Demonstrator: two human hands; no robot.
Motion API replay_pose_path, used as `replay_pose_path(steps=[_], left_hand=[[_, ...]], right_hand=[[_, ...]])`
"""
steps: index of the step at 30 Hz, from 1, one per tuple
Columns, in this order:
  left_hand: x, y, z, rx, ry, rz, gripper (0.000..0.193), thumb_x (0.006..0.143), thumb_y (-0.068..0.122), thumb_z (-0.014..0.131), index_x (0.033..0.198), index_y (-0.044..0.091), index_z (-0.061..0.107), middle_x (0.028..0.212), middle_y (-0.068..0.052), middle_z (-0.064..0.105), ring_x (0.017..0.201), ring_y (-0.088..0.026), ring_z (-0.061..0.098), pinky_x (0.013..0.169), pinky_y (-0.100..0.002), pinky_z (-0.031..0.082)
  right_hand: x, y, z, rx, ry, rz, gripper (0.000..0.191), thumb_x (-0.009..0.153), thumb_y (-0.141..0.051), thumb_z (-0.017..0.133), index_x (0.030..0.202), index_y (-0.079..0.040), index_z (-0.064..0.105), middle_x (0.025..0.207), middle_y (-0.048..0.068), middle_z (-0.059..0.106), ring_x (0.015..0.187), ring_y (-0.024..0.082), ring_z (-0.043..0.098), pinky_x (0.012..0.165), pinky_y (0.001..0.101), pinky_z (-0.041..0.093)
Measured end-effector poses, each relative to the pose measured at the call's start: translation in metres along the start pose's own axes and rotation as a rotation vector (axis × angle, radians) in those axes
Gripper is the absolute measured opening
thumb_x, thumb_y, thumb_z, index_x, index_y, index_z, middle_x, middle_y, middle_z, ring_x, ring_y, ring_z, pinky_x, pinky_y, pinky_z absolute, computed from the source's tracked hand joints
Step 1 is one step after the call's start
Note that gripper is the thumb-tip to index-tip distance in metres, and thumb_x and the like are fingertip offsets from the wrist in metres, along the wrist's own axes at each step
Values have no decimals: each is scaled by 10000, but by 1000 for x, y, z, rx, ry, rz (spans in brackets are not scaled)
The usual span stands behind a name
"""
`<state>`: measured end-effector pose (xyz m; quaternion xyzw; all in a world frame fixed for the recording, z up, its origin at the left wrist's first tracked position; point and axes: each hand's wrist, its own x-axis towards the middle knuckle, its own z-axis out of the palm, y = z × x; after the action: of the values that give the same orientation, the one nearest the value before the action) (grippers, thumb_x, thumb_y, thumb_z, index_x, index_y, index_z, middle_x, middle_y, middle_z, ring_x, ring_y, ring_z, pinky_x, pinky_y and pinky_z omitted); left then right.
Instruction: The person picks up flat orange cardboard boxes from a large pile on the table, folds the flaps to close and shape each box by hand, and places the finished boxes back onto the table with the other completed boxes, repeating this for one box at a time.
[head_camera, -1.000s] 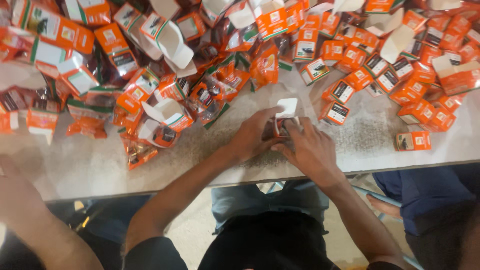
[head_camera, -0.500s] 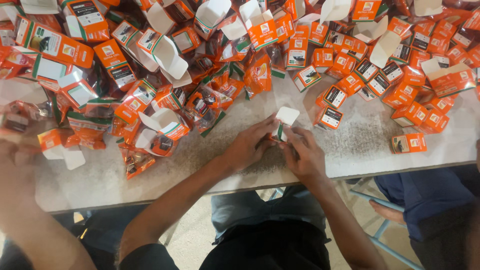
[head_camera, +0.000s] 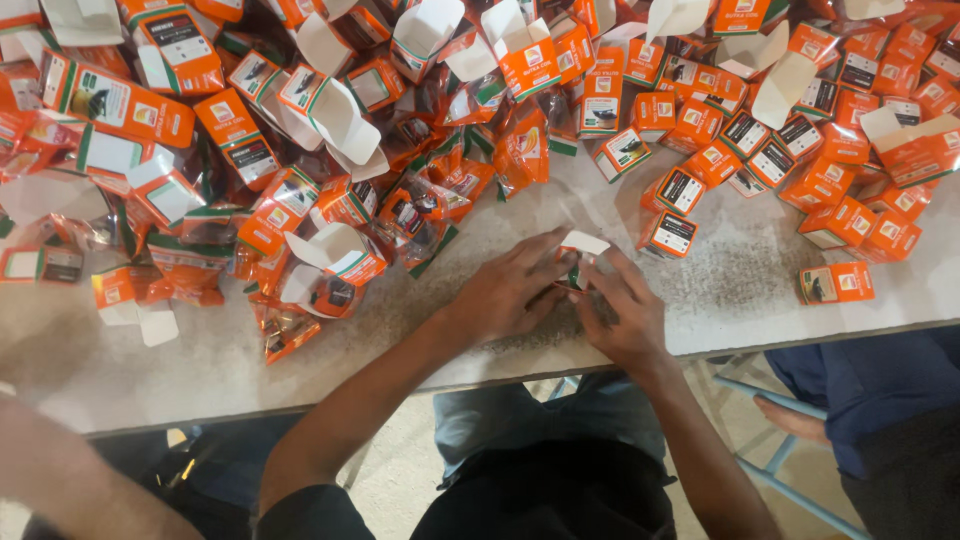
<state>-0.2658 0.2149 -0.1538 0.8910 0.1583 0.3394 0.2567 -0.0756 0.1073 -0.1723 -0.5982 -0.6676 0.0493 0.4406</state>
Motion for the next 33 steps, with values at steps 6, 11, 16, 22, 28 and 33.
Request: replay_pose_path(steps=[6, 11, 16, 22, 28, 33], left_hand=[[-4, -26, 10, -215, -65, 30, 348, 874, 50, 777, 1211, 79, 692, 1463, -149, 587, 1410, -349, 536, 1126, -435, 527], [-10, -35, 19, -422, -62, -145, 280, 851, -65, 733, 1065, 108, 678, 1369, -59, 667, 1455, -298, 547, 1156, -390, 545], [-3, -28, 10, -300, -43, 49, 346, 826, -72, 737, 1111, 123, 706, 1276, -23, 694, 1397, -305, 585, 1148, -425, 543], [5, -21, 3, -288, -6, 82, 333, 759, 72, 823, 1070, 137, 724, 1183, -35, 689, 1266, -307, 619, 1045, -408, 561], [3, -15, 10, -288, 13, -75, 214, 857, 96, 829, 1041, 132, 724, 1143, 17, 732, 1242, -244, 684, 1040, -359, 599], [3, -12, -3, -210, -46, 86, 227, 850, 120, 833, 1045, 111, 716, 1214, -30, 693, 1252, -292, 639, 1050, -399, 571]], right_hand=[[-6, 12, 1, 114, 32, 39, 228, 803, -30, 866, 921, -59, 672, 1253, 182, 707, 901, 234, 761, 775, 322, 619], [-2, 9, -2, 126, 37, 46, 228, 821, 1, 837, 868, -46, 620, 1219, 165, 730, 1087, 312, 749, 930, 389, 600], [9, -7, -14, 138, 3, -16, 315, 807, -9, 774, 1102, 23, 667, 1234, 174, 705, 1182, 362, 698, 1042, 436, 559], [15, -12, -13, 48, 15, -28, 277, 885, -9, 786, 1154, -9, 722, 1215, 149, 722, 1144, 309, 727, 989, 386, 597], [7, -8, -9, 96, 39, 72, 159, 936, 10, 759, 1088, -36, 746, 1187, 123, 740, 1123, 276, 747, 968, 365, 608], [7, -9, -14, 90, 12, 16, 168, 902, 15, 757, 1061, -34, 736, 1212, 134, 720, 1128, 297, 730, 967, 378, 598]])
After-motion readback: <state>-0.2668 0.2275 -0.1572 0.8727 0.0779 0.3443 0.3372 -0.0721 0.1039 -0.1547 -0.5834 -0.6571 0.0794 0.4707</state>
